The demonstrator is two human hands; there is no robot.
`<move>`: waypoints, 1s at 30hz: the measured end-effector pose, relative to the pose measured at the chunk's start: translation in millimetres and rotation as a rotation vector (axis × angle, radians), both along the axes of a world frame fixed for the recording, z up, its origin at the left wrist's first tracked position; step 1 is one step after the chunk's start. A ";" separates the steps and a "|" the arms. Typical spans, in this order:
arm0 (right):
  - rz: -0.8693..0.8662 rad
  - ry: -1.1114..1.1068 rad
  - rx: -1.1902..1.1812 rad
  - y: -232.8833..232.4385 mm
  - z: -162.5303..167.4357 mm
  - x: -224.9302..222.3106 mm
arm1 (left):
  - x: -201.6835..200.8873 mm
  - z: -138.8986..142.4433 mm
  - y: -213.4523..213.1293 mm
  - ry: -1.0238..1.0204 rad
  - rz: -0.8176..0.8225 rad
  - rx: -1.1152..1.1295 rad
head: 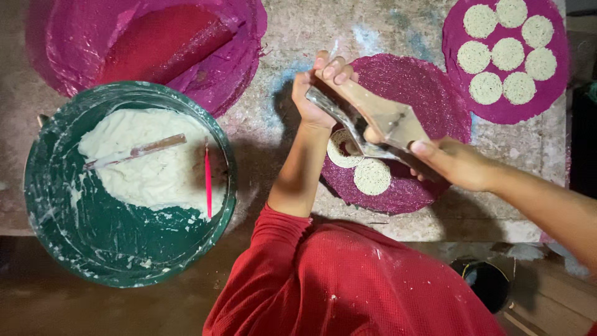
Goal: The person scoops white dough from a green basin into a handheld metal press and squeezes it to extrude round dough discs onto pink fabric mats. They arrange the discs, cover a filled mat with a pink cloth, and place a woven basket over it while continuing to press more discs.
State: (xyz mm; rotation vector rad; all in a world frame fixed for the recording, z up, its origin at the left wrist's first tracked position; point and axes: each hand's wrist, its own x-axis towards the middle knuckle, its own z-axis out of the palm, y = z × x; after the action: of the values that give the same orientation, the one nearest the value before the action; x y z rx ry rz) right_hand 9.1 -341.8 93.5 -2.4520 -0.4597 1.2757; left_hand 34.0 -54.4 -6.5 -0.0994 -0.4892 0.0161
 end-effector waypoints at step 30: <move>-0.450 0.119 0.821 -29.6 -80.4 -29.6 | -119.6 -36.6 1.8 0.268 0.720 1.843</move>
State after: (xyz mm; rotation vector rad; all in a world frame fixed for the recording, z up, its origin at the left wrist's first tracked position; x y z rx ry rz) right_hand -20.5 -371.4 13.1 -1.6491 -0.2902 0.8087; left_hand -85.6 -52.6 -43.1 1.8627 -0.1001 0.2696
